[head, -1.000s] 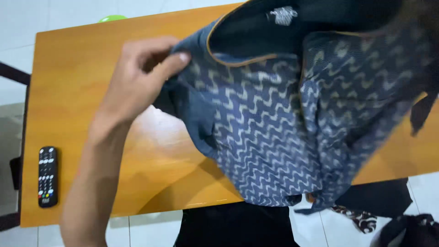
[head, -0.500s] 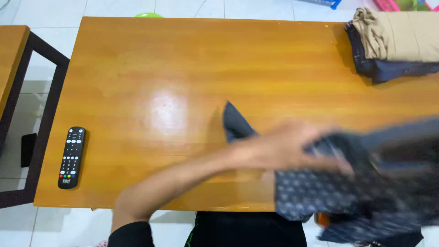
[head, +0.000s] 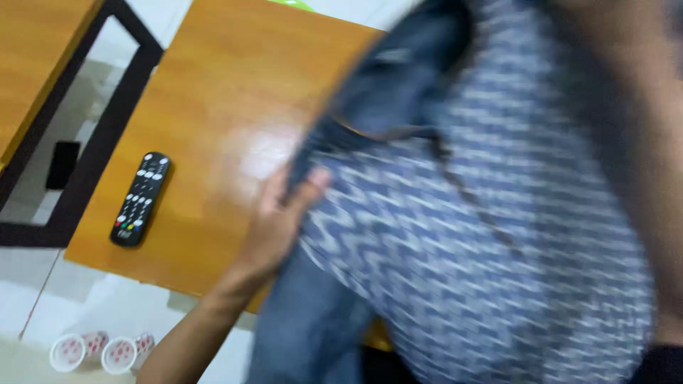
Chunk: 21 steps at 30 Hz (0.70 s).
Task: Folding a patterned shirt on a wooden table
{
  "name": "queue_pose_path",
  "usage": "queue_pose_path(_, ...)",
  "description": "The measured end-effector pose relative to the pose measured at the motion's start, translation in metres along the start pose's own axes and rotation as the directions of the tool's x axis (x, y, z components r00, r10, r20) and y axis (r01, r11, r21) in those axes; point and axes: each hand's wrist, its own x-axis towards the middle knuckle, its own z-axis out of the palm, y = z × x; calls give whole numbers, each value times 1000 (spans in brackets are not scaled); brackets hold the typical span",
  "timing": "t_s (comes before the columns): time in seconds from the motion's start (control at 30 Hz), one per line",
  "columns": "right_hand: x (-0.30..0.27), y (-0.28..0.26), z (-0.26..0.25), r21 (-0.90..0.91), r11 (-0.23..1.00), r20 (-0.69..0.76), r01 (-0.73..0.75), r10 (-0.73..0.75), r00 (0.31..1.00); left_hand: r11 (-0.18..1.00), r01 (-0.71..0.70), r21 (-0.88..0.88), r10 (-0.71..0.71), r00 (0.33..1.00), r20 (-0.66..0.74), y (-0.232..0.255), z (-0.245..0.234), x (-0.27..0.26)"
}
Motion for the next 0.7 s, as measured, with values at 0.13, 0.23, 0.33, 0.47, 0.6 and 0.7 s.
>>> queue_pose_path(0.13, 33, -129, 41, 171, 967, -36, 188, -185, 982, 827, 19, 562, 101, 978, -182, -60, -80, 8)
queue_pose_path(0.23, -19, -221, 16, 288, 940, 76, 183, -213, 974, 368, 39, 929, 286, 946, -153, -72, -99, 2)
queue_pose_path(0.33, -85, -240, -11, 323, 946, 381, 16, -145, 913, 218, -228, 949, 456, 883, 108, -78, -83, 16)
queue_pose_path(0.47, -135, -187, -6, 291, 944, 604, -158, -52, 796, 156, -597, 787, 360, 776, 518, -83, -30, 69)
queue_pose_path(0.6, -134, -144, 27, 259, 965, 585, -50, -115, 803, 150, -523, 839, 14, 850, 527, -103, -4, 94)
queue_pose_path(0.7, -114, -137, 49, 270, 959, 554, 79, -223, 802, 141, -484, 864, 55, 875, 481, -111, -9, 97)
